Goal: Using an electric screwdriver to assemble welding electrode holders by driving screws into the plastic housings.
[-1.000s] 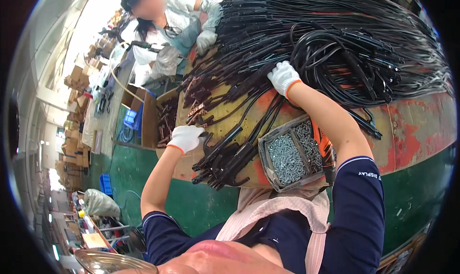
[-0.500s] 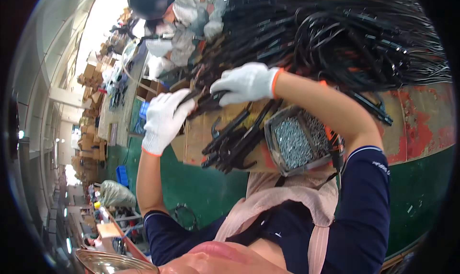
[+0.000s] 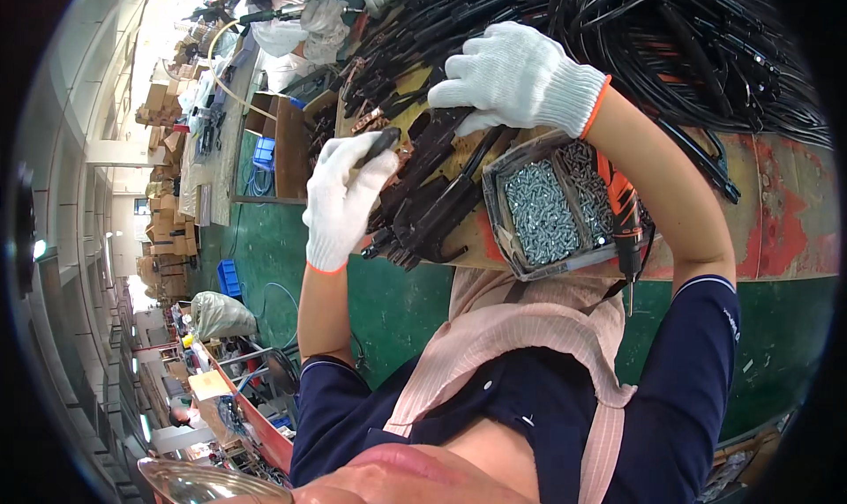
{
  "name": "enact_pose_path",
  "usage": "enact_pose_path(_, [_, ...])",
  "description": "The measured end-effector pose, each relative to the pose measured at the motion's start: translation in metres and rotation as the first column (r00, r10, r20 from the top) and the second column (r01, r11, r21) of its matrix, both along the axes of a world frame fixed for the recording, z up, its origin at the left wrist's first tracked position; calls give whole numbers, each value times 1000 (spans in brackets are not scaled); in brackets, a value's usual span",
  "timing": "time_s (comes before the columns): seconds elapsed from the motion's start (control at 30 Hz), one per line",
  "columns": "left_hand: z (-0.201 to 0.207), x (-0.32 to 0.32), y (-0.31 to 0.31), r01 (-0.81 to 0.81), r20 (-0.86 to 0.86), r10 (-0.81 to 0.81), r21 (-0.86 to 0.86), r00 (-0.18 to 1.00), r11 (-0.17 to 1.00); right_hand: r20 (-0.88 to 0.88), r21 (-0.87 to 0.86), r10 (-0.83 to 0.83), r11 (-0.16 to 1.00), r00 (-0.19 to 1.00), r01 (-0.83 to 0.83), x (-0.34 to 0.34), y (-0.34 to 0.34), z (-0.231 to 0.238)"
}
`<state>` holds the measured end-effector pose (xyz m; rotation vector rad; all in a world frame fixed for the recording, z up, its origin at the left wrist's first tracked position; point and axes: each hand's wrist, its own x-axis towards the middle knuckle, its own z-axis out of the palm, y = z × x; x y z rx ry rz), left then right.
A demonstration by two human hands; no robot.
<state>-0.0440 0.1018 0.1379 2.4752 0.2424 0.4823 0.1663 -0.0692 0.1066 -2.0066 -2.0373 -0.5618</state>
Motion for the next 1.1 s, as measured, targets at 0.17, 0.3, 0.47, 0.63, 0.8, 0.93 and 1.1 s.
enact_pose_path(0.17, [-11, 15, -7, 43, 227, -74, 137, 971, 990, -20, 47, 119, 992, 993, -118, -36, 17, 9])
enact_pose_path(0.3, [-28, 8, 3, 77, -146, -217, -635, 965, 769, 78, 214, 25, 976, 997, -41, -33, 7, 18])
enact_pose_path(0.47, [-44, 14, -26, -61, -209, -326, -910, 922, 410, -686, 458, 150, 850, 712, 262, -53, -31, -15])
enact_pose_path(0.63, [-89, 19, -77, -25, -206, -472, -933, 857, 360, -445, 297, 683, 723, -580, 624, -53, -20, -12])
enact_pose_path(0.8, [-82, 55, -87, 210, 317, -19, -580, 948, 787, -348, 215, 718, 686, -602, 695, -49, -22, -17])
enact_pose_path(0.93, [-91, 65, -83, 312, 585, -80, -307, 807, 899, -319, 233, 749, 655, -580, 718, -45, -15, -23])
enact_pose_path(1.1, [-96, 62, -78, 295, 548, -41, -386, 836, 874, -326, 285, 770, 633, -548, 720, -35, -5, -32])
